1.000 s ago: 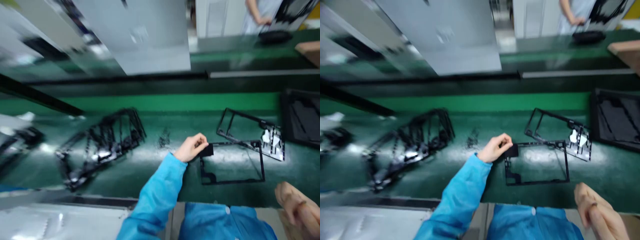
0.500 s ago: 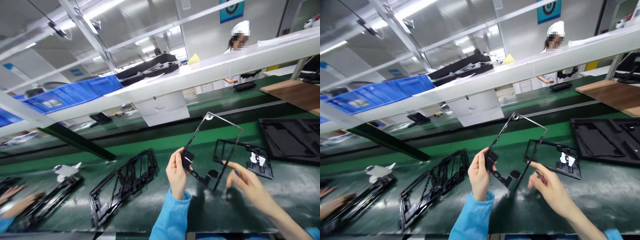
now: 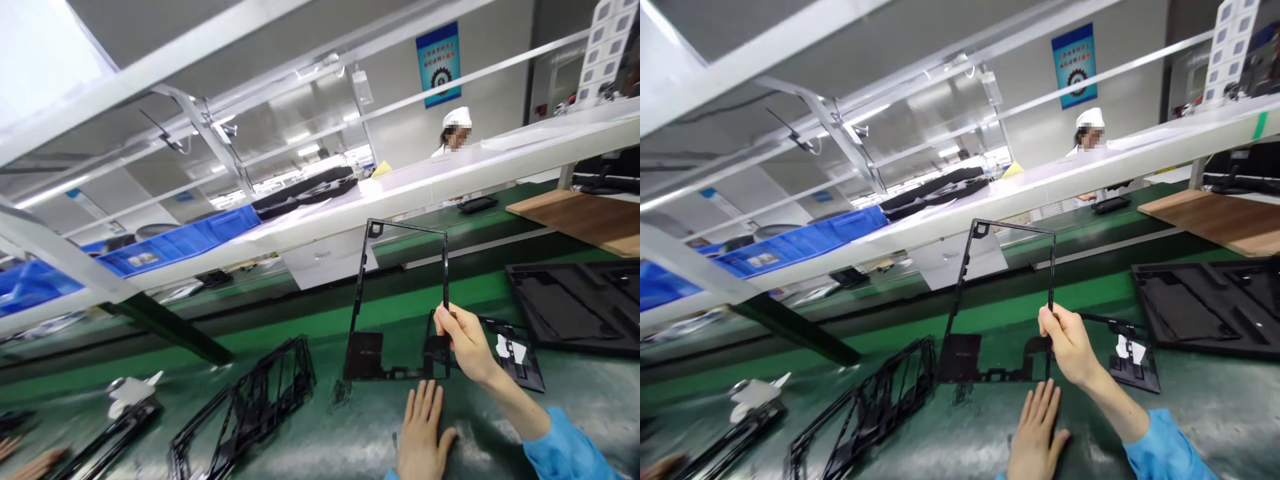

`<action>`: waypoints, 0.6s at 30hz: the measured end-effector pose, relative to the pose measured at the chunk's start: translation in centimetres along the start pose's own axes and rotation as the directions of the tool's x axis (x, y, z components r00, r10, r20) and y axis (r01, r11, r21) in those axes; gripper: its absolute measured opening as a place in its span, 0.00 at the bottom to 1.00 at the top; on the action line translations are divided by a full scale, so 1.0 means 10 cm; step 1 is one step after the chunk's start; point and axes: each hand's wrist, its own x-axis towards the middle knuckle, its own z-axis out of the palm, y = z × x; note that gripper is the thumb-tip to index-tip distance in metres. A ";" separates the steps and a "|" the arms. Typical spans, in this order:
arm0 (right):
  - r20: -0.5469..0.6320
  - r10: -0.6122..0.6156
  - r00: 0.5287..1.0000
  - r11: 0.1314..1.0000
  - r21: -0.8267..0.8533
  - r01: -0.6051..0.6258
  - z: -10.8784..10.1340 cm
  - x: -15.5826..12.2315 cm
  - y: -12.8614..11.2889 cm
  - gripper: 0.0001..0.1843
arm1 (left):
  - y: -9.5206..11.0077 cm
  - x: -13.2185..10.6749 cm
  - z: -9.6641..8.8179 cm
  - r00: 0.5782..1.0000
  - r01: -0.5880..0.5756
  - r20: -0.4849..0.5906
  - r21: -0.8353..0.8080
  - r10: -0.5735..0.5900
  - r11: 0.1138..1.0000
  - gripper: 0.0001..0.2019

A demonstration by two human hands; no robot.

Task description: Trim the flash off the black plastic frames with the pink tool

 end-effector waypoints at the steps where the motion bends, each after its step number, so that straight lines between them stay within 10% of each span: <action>1: 0.000 0.006 1.000 0.999 0.041 -0.006 0.03 0.01 -0.03 0.34 | -0.09 0.05 -0.10 0.997 0.036 -0.065 0.034 -0.033 0.999 0.36; 7: 0.040 0.053 0.998 0.977 0.202 -0.060 0.10 0.01 -0.12 0.35 | -0.17 0.28 -0.98 0.923 0.001 -0.386 0.023 0.008 1.000 0.33; 12: 0.085 0.094 0.992 0.966 0.233 -0.111 0.04 0.04 -0.12 0.36 | 0.77 0.39 -1.06 0.905 -0.358 -0.399 -0.519 0.151 0.776 0.61; 18: 0.166 0.111 0.980 0.963 0.226 -0.147 -0.14 0.04 -0.15 0.32 | 1.69 0.73 -0.90 0.849 -0.358 -0.493 -0.802 -0.190 0.479 0.22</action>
